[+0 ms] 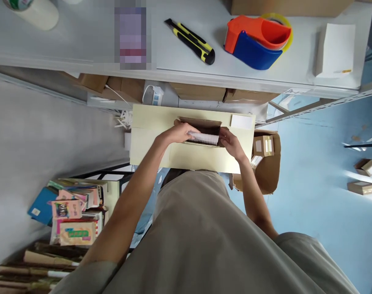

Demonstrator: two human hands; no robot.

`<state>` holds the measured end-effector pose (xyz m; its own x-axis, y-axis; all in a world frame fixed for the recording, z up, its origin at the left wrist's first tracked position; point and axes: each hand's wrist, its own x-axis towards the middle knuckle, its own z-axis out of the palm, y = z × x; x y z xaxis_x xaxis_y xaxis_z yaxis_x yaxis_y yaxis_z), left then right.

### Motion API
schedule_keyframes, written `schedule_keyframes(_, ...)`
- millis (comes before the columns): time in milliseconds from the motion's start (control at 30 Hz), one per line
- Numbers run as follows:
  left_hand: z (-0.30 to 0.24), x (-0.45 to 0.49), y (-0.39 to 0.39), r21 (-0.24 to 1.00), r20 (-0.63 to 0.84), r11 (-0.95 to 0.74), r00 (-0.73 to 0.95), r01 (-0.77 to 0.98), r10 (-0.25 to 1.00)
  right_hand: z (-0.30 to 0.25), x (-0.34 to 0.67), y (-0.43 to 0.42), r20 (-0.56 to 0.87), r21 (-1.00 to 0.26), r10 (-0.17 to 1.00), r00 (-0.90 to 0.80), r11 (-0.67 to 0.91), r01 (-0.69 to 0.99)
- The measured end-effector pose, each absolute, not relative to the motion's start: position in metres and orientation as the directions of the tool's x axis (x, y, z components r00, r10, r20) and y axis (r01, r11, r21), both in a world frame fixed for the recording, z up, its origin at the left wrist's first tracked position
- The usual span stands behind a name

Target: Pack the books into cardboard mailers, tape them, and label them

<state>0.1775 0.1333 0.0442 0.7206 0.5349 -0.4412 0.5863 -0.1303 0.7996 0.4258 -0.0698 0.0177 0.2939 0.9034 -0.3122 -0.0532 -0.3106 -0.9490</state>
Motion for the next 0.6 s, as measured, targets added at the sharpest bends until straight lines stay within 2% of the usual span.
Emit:
schedule_keyframes(133, 0.025, 0.187, 0.126, 0.785, -0.485, -0.136, 0.736, 0.605, 0.472, 0.013, 0.429, -0.068, -0.284, -0.958, 0.935, 0.212, -0.267, -0.106)
schedule_keyframes(333, -0.002, 0.193, 0.109, 0.697, -0.57, -0.166, 0.679, 0.698, 0.462, 0.021, 0.414, -0.073, -0.329, -0.944, 0.907, 0.264, -0.312, -0.103)
schedule_keyframes(467, -0.007, 0.196, 0.097, 0.674, -0.554, -0.187, 0.657, 0.714, 0.512, 0.038, 0.405, -0.081, -0.289, -0.952, 0.872, 0.396, -0.306, -0.022)
schedule_keyframes(600, 0.009, 0.179, 0.08, 0.702, -0.434, -0.26, 0.688, 0.663, 0.582, 0.043, 0.411, -0.09, -0.215, -0.944, 0.771, 0.599, -0.322, 0.076)
